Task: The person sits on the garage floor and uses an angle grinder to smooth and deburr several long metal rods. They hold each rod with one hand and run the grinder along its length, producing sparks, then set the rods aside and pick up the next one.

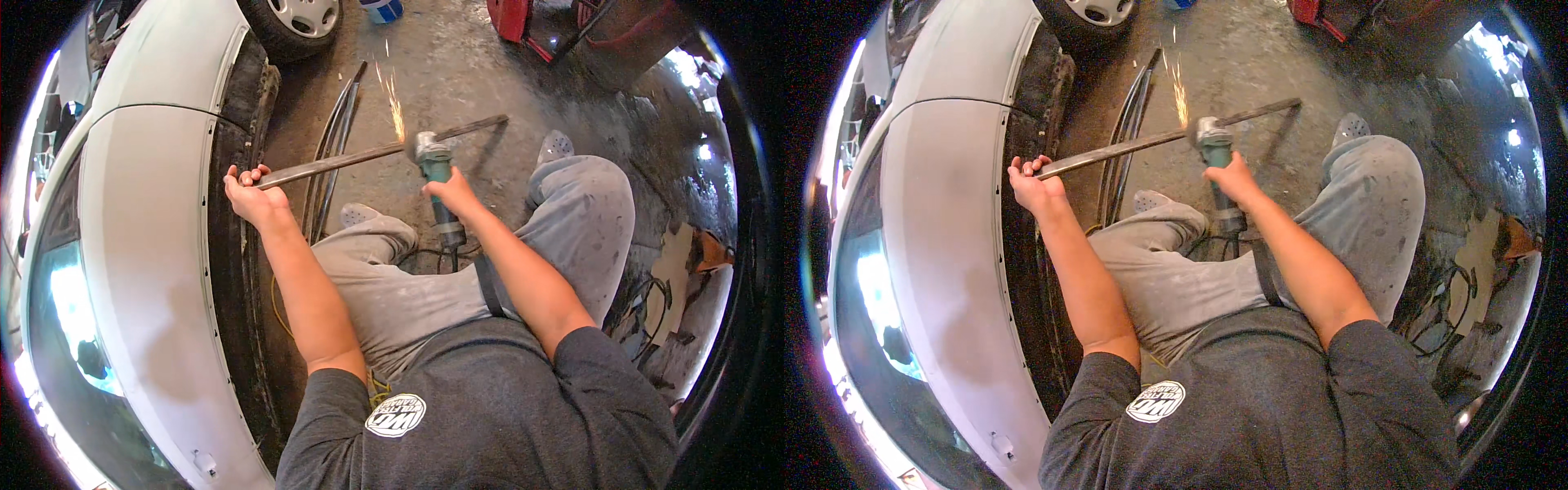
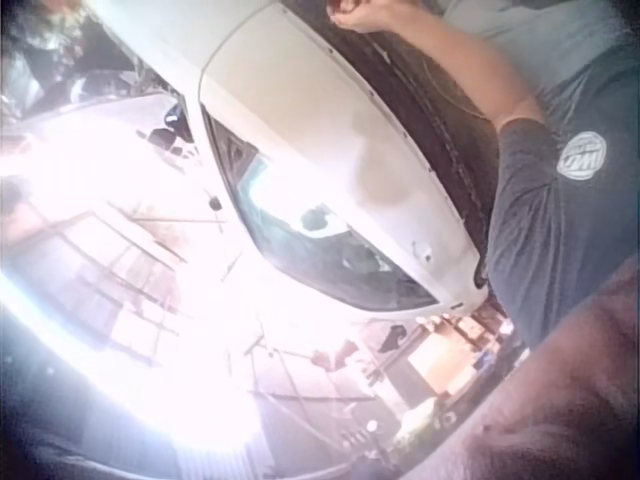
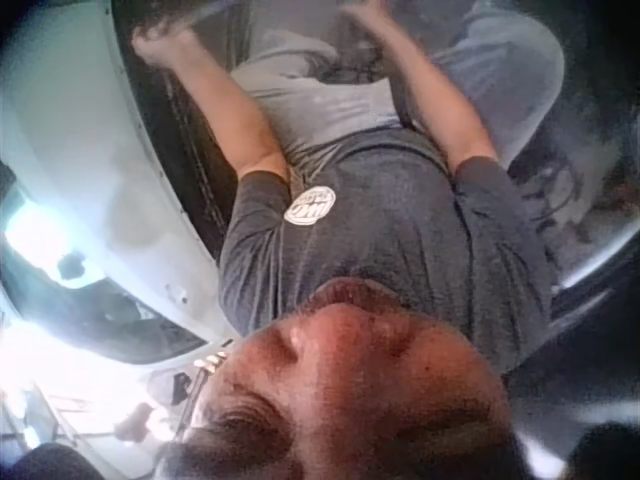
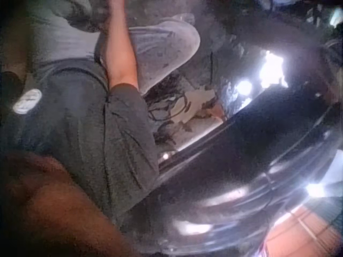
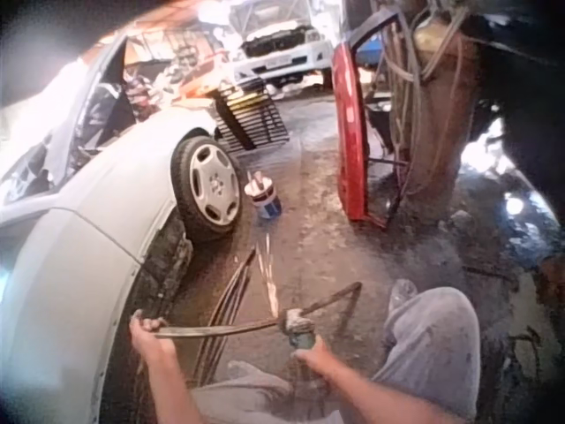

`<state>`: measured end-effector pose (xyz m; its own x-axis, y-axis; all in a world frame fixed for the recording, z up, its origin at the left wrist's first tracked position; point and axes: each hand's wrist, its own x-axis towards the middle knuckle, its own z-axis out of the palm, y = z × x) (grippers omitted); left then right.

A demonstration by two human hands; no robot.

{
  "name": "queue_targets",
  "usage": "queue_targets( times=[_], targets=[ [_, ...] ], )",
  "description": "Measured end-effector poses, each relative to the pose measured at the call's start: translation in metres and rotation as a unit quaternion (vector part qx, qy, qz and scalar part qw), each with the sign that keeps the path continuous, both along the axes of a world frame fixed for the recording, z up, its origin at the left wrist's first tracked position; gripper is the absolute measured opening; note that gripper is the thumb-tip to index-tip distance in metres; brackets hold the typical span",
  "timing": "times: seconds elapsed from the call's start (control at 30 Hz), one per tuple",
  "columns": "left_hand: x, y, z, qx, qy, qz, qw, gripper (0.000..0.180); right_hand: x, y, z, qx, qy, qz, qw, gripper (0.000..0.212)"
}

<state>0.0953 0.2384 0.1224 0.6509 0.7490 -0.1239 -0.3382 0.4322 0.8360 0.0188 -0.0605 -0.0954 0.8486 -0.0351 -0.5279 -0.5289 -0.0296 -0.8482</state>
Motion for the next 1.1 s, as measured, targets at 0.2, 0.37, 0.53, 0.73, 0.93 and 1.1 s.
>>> queue_targets(
  times=[0.2,0.37,0.53,0.73,0.93,1.1],
  targets=[
    [-0.002,0.009,-0.009,0.065,0.011,0.003,0.998,0.016,-0.002,-0.005,0.012,-0.006,0.024,-0.028,0.999,0.064],
    [0.003,0.012,-0.018,0.047,0.068,0.030,0.996,0.014,-0.012,0.024,0.022,-0.060,-0.087,0.037,0.994,0.077],
    [0.002,0.041,-0.028,0.045,0.091,0.037,0.994,0.014,-0.028,0.062,0.093,-0.034,-0.089,0.155,0.983,0.088],
    [0.007,0.027,-0.030,0.022,0.121,0.074,0.990,0.015,-0.033,0.075,0.120,-0.016,-0.104,0.212,0.972,0.089],
    [0.010,0.042,-0.034,0.017,0.144,0.067,0.987,0.017,-0.031,0.051,0.078,-0.056,-0.079,0.119,0.988,0.088],
    [0.013,0.041,-0.043,-0.005,0.153,0.080,0.985,0.015,-0.014,0.003,-0.012,-0.064,-0.031,0.017,0.997,0.075]
  ],
)
